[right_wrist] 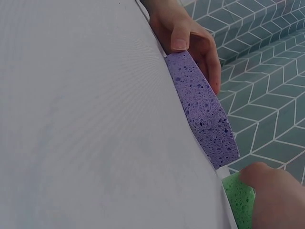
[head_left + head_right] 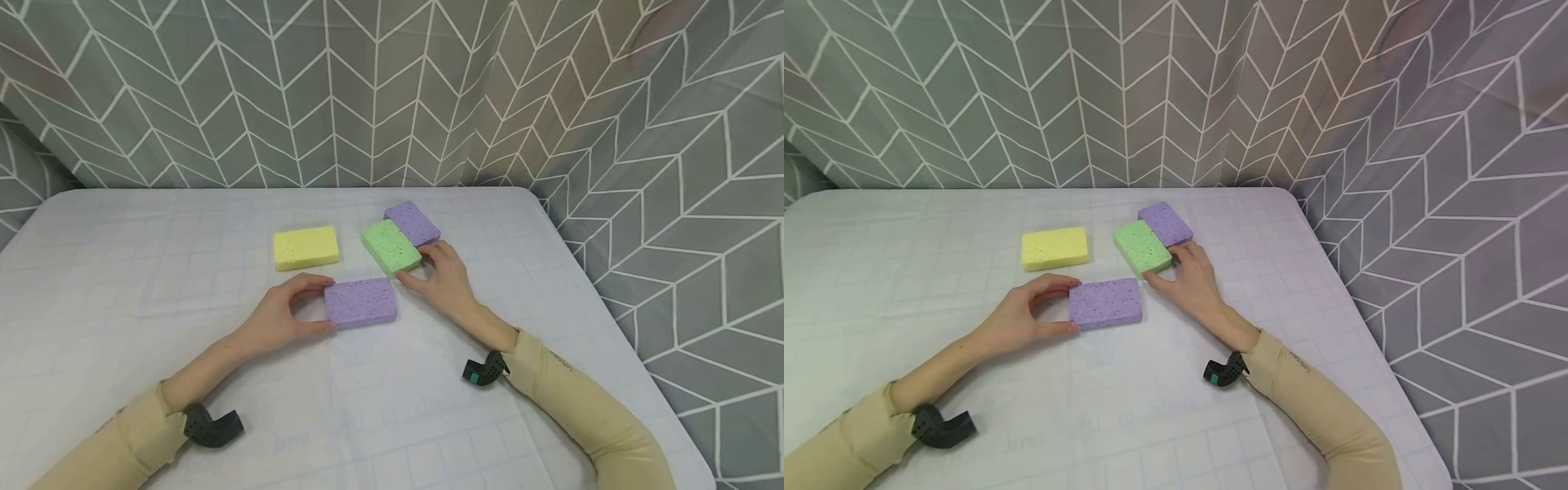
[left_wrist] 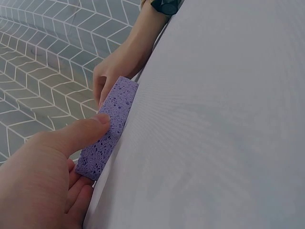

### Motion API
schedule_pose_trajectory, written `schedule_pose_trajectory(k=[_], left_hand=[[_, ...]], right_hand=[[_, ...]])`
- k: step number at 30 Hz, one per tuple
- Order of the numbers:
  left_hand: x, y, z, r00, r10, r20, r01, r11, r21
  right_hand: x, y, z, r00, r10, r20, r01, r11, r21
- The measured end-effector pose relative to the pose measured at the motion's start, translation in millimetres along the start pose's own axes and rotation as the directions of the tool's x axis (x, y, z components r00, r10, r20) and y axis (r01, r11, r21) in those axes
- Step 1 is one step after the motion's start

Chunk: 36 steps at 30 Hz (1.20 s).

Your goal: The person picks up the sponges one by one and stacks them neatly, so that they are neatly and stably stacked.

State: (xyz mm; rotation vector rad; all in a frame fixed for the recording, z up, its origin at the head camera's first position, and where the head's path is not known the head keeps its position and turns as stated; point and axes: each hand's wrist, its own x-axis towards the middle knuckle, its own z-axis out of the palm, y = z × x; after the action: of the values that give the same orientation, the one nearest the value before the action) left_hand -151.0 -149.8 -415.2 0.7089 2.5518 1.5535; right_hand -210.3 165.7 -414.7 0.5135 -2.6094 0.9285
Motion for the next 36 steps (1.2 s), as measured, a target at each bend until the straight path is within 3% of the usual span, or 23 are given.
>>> schedule_pose_trajectory(k=[9, 18, 36], left_hand=[[-2.3, -0.2, -0.3, 1.0, -0.008, 0.001, 0.008, 1.0, 0.012], [-3.8, -1.5, 0.4, 1.0, 0.0, -0.006, 0.001, 1.0, 0.011], [-1.2, -1.9, 1.9, 1.0, 0.01, -0.002, -0.01, 1.0, 0.016]], right_hand=[[-0.4, -5.5, 2.3, 0.999, 0.009, 0.036, -0.007, 0.999, -0.046], [1.0, -7.5, 6.4, 1.0, -0.017, 0.022, 0.019, 0.996, -0.088], [0.6, -2.7, 2.3, 0.999, 0.001, 0.046, 0.002, 0.997, -0.076]])
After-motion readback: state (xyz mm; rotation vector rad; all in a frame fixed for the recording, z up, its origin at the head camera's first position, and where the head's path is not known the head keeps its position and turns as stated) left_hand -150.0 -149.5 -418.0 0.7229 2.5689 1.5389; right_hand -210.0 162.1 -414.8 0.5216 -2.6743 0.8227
